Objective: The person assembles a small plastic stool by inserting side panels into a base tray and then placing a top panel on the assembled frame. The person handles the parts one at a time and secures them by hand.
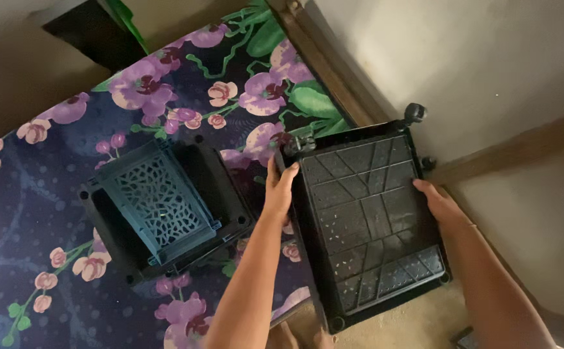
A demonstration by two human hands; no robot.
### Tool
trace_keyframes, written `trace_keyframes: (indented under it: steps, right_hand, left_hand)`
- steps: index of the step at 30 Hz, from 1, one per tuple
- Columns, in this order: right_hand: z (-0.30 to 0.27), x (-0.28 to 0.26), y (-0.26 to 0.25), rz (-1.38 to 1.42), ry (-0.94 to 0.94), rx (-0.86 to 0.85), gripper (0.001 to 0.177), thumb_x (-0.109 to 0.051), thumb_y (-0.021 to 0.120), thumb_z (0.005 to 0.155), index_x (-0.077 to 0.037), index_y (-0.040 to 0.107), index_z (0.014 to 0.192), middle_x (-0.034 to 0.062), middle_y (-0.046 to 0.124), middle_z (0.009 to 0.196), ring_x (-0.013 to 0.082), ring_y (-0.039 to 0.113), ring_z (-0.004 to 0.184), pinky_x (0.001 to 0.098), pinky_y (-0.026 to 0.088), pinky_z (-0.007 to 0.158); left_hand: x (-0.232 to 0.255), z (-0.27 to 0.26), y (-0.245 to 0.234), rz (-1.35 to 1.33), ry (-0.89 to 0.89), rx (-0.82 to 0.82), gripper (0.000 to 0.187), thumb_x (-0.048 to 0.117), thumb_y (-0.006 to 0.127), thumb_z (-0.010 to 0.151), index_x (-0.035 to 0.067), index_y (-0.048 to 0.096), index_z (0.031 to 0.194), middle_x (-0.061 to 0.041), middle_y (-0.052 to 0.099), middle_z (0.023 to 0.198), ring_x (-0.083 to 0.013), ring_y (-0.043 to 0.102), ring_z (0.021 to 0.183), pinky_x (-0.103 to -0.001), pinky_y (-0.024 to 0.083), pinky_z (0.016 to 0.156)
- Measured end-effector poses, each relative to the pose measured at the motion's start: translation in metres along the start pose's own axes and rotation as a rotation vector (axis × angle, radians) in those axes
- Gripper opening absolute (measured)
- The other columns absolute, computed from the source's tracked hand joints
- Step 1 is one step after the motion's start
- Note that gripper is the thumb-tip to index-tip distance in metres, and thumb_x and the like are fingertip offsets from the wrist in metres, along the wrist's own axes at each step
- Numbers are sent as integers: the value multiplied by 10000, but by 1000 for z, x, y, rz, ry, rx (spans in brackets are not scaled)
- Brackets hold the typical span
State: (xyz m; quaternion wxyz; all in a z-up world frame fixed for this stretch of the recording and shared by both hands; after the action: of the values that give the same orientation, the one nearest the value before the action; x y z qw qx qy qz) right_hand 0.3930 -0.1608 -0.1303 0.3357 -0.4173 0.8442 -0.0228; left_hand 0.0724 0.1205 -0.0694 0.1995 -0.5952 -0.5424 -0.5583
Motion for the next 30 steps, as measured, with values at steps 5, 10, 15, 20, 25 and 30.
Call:
trace_keyframes:
  steps: [5, 10, 15, 20, 25, 30]
  right_hand:
    - [-55, -81, 2, -581, -768, 368, 688, -502, 732, 945, 16, 610, 1381, 258, 611, 1354, 408, 575, 1249, 510, 461, 1031]
    - [-167, -133, 66, -452, -1218, 207, 673, -420, 806, 841, -42, 592, 1355, 177, 628, 1300, 300, 669, 1127, 435, 583, 907]
    - [-252, -162, 156, -634, -1720, -100, 617, -222, 799, 807, -47, 611, 1369, 234, 561, 1398, 357, 605, 1235, 513, 505, 1048]
    - [-229, -164, 192, -798, -1599, -313, 429, -193, 798, 813, -62, 645, 1192, 127, 616, 1245, 333, 622, 1132, 426, 555, 904]
    - [-192, -147, 204, -962, -1394, -403, 316, -188, 774, 859, -57, 649, 1118, 99, 634, 1137, 298, 652, 1030, 408, 565, 851]
    - [-187, -142, 206, -830, -1482, -494, 300, -143, 755, 859, -29, 665, 1122, 115, 653, 1108, 320, 662, 1005, 422, 564, 839]
  left_hand:
    - [-36, -13, -20, 168, -172, 171, 797, 337, 668, 867, 201, 342, 1581, -32, 504, 1471, -212, 479, 1317, -369, 354, 1070]
    - [-57, -22, -9, -75, 79, 87, 652, 171, 666, 948, 86, 420, 1546, -98, 586, 1301, -218, 560, 1150, -330, 440, 1009]
    - [-84, -39, 5, -40, -5, 65, 650, 125, 634, 938, 130, 390, 1541, -84, 572, 1262, -181, 554, 1073, -311, 459, 934]
    - [-80, -55, 18, 19, 96, 36, 646, 115, 659, 933, 99, 393, 1521, -82, 562, 1325, -170, 562, 1175, -301, 453, 1021]
    - [-87, -65, 22, 32, -45, 33, 689, 181, 671, 919, 133, 374, 1539, -69, 554, 1305, -170, 560, 1136, -312, 446, 996]
    - [-88, -67, 20, 40, -19, 57, 677, 187, 697, 924, 122, 392, 1525, -66, 579, 1281, -154, 570, 1122, -312, 467, 981]
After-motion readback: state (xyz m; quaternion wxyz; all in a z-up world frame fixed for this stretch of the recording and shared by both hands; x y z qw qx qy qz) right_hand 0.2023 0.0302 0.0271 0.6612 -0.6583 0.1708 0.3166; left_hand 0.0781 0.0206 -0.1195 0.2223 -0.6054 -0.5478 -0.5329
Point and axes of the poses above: each hand's wrist, its own z-axis towards the middle knuckle, its own y-axis out of the palm, x = y × z, the point moved 8 cm from there along z, towards the middle knuckle
